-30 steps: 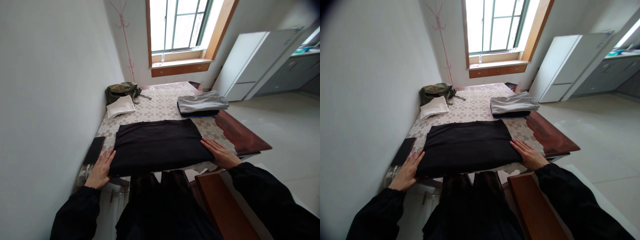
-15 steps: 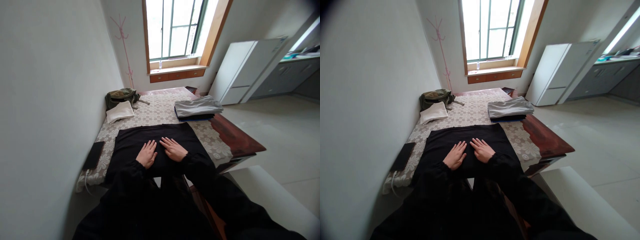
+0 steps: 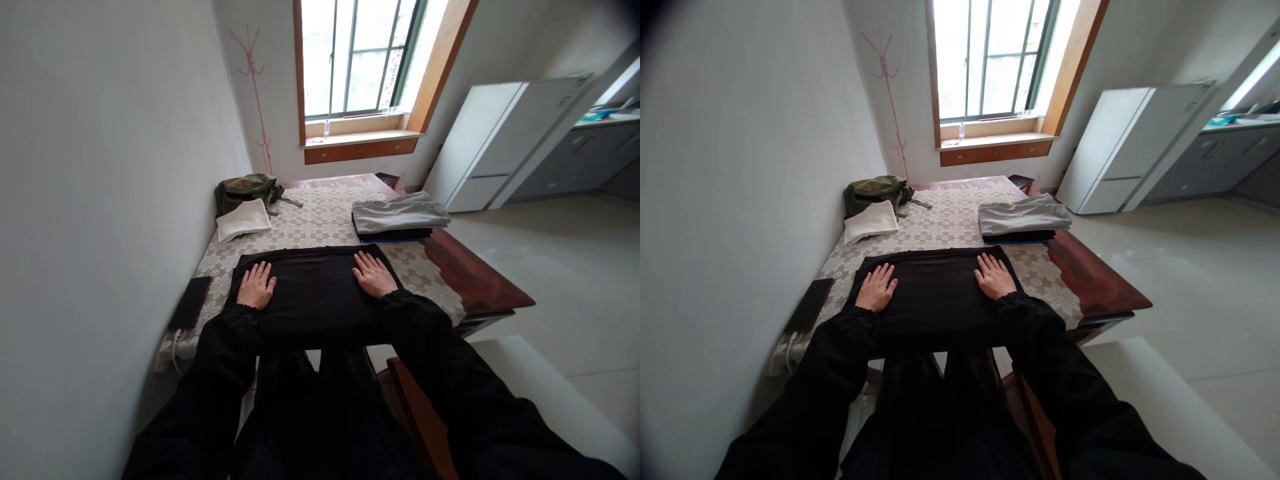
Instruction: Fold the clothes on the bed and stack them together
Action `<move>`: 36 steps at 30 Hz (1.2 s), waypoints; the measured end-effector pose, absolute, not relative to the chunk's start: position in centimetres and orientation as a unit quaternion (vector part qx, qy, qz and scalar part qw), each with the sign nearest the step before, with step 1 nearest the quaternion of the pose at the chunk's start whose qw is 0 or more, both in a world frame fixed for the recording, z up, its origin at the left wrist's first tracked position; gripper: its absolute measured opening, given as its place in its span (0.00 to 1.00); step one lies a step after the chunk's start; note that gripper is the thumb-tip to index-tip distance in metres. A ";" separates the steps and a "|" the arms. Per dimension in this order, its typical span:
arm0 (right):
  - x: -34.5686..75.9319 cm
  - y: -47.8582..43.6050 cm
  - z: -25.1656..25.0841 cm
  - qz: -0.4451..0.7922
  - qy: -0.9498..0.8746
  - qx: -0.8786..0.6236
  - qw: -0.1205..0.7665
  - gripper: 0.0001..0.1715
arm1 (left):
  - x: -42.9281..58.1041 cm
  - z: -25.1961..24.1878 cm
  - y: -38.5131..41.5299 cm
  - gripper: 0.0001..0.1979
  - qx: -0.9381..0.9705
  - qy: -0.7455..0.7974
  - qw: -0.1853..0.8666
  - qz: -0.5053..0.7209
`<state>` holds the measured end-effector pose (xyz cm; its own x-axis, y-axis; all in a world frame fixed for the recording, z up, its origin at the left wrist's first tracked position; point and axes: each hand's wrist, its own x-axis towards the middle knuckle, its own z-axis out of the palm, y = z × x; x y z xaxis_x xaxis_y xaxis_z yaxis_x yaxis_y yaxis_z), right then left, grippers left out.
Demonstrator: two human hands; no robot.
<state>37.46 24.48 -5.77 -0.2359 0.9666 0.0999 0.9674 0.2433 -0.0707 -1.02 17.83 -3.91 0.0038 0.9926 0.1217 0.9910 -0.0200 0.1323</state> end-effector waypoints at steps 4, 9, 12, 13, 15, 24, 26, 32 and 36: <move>38.9 24.8 -5.5 0.002 -0.774 -0.629 0.070 0.39 | -4.8 -3.8 17.4 0.33 0.685 0.725 0.002 0.073; 36.9 24.4 -4.3 0.004 -0.784 -0.616 0.082 0.39 | -3.9 -3.4 18.0 0.34 0.693 0.719 0.016 0.053; 32.3 23.7 -3.9 0.008 -0.818 -0.568 0.089 0.38 | 0.8 -3.4 19.7 0.35 0.749 0.659 0.034 0.056; 30.5 23.5 -4.0 0.011 -0.833 -0.547 0.089 0.37 | 2.7 -3.5 20.4 0.34 0.770 0.634 0.039 0.060; 27.1 23.3 -4.3 0.019 -0.852 -0.516 0.085 0.36 | 6.2 -3.8 21.7 0.32 0.794 0.602 0.044 0.071; 28.3 26.7 -4.7 0.033 -0.813 -0.576 0.080 0.38 | 4.3 -4.2 24.5 0.32 0.748 0.653 0.036 0.109; 30.5 27.5 -4.7 0.035 -0.796 -0.599 0.076 0.38 | 1.5 -4.2 24.4 0.32 0.726 0.678 0.030 0.110; 36.4 28.5 -4.6 0.029 -0.752 -0.654 0.077 0.40 | -4.9 -4.0 23.3 0.31 0.689 0.717 0.010 0.107; 38.0 28.6 -4.5 0.023 -0.747 -0.660 0.080 0.41 | -6.5 -3.8 22.4 0.32 0.678 0.727 0.000 0.104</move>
